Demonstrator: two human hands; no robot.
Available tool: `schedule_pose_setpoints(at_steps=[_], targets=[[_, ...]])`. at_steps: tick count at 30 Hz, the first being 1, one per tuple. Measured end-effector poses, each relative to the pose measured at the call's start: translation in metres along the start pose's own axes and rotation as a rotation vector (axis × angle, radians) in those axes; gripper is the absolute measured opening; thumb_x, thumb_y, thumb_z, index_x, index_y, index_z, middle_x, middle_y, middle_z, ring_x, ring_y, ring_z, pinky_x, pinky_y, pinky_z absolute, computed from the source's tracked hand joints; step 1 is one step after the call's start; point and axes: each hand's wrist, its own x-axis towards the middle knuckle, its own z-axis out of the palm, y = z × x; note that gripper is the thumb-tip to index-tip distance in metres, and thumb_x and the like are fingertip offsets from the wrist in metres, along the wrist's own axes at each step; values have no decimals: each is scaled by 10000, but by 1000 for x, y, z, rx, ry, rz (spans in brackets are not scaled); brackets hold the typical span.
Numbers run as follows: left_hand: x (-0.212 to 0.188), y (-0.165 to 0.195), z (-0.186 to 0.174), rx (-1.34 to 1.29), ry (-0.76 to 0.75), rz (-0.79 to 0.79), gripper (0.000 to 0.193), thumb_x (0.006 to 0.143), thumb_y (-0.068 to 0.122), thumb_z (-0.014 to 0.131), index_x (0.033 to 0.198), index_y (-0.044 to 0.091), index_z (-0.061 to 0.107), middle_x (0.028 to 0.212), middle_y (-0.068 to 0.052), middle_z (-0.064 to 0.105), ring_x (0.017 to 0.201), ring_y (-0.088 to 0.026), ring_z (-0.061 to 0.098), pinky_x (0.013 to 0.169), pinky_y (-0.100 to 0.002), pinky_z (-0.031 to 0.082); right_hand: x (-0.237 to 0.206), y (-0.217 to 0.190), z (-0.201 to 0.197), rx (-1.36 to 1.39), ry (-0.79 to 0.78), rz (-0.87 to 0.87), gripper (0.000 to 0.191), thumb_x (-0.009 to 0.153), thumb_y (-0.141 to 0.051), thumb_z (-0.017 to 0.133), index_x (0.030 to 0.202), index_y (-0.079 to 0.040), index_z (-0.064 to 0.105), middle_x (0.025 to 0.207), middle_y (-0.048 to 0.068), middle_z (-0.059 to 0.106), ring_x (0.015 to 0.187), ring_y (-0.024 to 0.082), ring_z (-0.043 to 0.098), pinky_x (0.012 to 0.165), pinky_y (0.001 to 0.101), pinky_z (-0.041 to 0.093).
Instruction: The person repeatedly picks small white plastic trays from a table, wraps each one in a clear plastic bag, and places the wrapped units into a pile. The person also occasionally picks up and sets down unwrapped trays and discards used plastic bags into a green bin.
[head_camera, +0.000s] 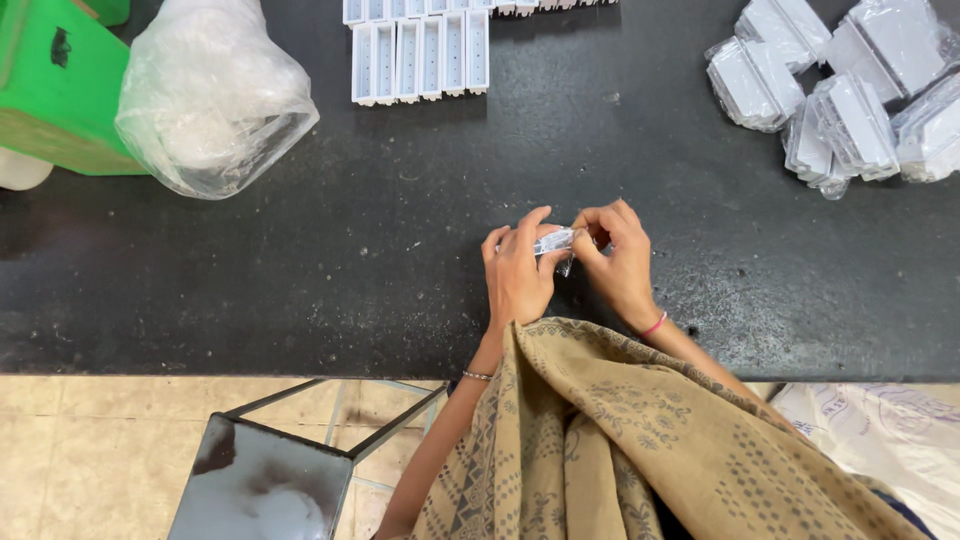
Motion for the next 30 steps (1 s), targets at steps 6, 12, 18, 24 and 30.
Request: schedule_pose_setpoints(at_steps=[6, 12, 18, 24, 30], targets=[[1, 1, -2, 5, -3, 8, 432, 924, 167, 719, 1331, 106, 586, 1145, -35, 753, 1126, -243, 668, 1128, -457, 338, -8, 17, 9, 208, -1, 220, 69, 925, -68, 661, 968, -30, 699, 914, -4, 581, 755, 65, 519, 673, 237, 438], [0, 4, -4, 34, 24, 26, 191, 866, 179, 761, 1029, 101, 697, 1088, -41, 745, 1114, -257, 653, 1083, -439, 397, 0, 7, -9, 119, -101, 141, 102, 919, -80, 700, 1004, -44, 742, 924, 20, 637, 795, 86, 607, 722, 249, 517], [0, 5, -4, 65, 27, 30, 198, 864, 176, 767, 1031, 91, 702, 1076, -41, 743, 1088, -259, 654, 1069, -438, 402, 13, -29, -40, -396, -223, -429, 187, 896, -148, 738, 1072, -85, 735, 950, 49, 685, 825, 255, 681, 693, 363, 551], [1, 5, -4, 91, 34, 34, 167, 877, 160, 759, 1023, 98, 705, 1037, -29, 749, 1050, -240, 670, 1088, -439, 394, 29, -39, -39, -563, -409, -514, 180, 862, -220, 758, 916, -70, 675, 844, 73, 628, 757, 266, 682, 633, 382, 541], [2, 5, -3, 78, 43, 12, 140, 860, 143, 767, 986, 124, 710, 992, -9, 753, 1015, -223, 685, 1098, -429, 397, 30, -25, -33, -485, -307, -510, 127, 861, -170, 771, 926, -85, 702, 852, 65, 652, 712, 266, 675, 623, 380, 547]])
